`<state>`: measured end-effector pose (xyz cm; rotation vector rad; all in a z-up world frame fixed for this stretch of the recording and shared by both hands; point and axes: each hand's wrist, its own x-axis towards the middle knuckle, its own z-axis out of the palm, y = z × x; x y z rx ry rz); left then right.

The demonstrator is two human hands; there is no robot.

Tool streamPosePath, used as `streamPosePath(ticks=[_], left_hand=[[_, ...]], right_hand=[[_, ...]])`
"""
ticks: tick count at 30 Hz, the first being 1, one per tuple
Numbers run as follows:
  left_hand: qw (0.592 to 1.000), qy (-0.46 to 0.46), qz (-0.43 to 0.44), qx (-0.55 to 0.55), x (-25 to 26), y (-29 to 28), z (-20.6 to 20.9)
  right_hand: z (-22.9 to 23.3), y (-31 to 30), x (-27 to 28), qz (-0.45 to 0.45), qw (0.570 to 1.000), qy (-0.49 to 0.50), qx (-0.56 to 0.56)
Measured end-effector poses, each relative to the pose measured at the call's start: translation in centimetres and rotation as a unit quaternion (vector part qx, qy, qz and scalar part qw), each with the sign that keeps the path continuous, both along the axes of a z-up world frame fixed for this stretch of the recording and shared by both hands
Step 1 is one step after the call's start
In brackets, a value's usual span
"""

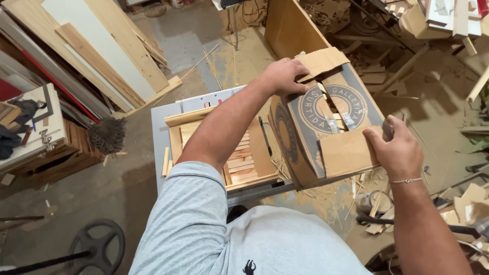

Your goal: Arranging small wooden slats on a circular wooden base to create a decorative pattern

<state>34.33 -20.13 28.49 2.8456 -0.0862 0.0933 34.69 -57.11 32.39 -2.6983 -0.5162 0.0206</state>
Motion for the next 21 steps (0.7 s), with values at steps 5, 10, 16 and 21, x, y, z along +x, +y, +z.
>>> streamPosePath(ticks=[5,10,16,21], left_hand=[[0.996,-0.013,-0.086,-0.012,-1.2,1.2,2.6],[0.995,0.023,-0.062,-0.069,-1.8,3.4,4.7],[0.989,-0.147,0.020,-0.003,-1.1,2.6,3.5],[0.987,-0.146,0.044,0.044,2.7,4.3,0.5]], right_hand=[[-4.5,-1.3,0.1,-0.001,0.977,-0.048,0.207],[-8.5,0.4,-2.6,-0.358,0.704,0.192,0.582],[-40.4,-5.6,-7.0,-0.346,0.567,0.426,0.614],[-41.1,-4.0,-10.3,-0.308,0.566,0.396,0.654]])
